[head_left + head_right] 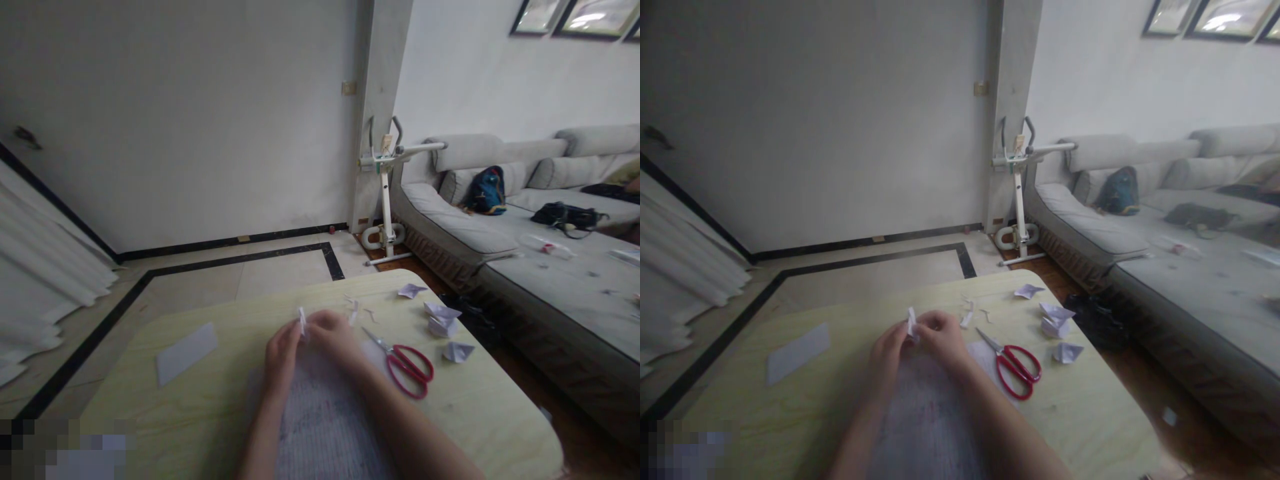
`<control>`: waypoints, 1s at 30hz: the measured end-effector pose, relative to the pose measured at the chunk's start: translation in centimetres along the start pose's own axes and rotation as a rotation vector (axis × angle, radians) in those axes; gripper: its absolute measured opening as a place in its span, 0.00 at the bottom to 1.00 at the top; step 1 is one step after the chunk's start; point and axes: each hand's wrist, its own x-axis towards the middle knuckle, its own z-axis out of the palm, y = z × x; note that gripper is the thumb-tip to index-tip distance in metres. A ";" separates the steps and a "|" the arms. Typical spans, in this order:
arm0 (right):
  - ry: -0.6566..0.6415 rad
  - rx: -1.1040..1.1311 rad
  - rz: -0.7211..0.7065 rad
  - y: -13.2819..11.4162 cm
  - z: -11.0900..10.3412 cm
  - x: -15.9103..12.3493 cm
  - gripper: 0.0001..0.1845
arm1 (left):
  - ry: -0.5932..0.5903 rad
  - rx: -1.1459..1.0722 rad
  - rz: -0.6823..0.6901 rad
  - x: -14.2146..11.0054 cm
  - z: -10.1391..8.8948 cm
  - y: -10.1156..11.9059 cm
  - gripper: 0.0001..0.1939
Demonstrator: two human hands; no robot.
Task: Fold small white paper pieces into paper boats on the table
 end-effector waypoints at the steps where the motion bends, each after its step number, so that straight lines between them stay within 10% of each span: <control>1: -0.008 0.001 -0.001 0.0 0.0 0.0 0.06 | 0.008 -0.007 -0.005 0.0 0.0 0.0 0.18; 18: -0.036 0.106 0.004 0.4 -0.6 0.3 0.04 | 0.013 -0.042 -0.061 -0.2 0.2 0.6 0.18; 30: -0.310 0.297 0.018 1.2 -1.5 0.4 0.12 | -0.169 -0.423 -0.101 -0.2 0.4 0.6 0.14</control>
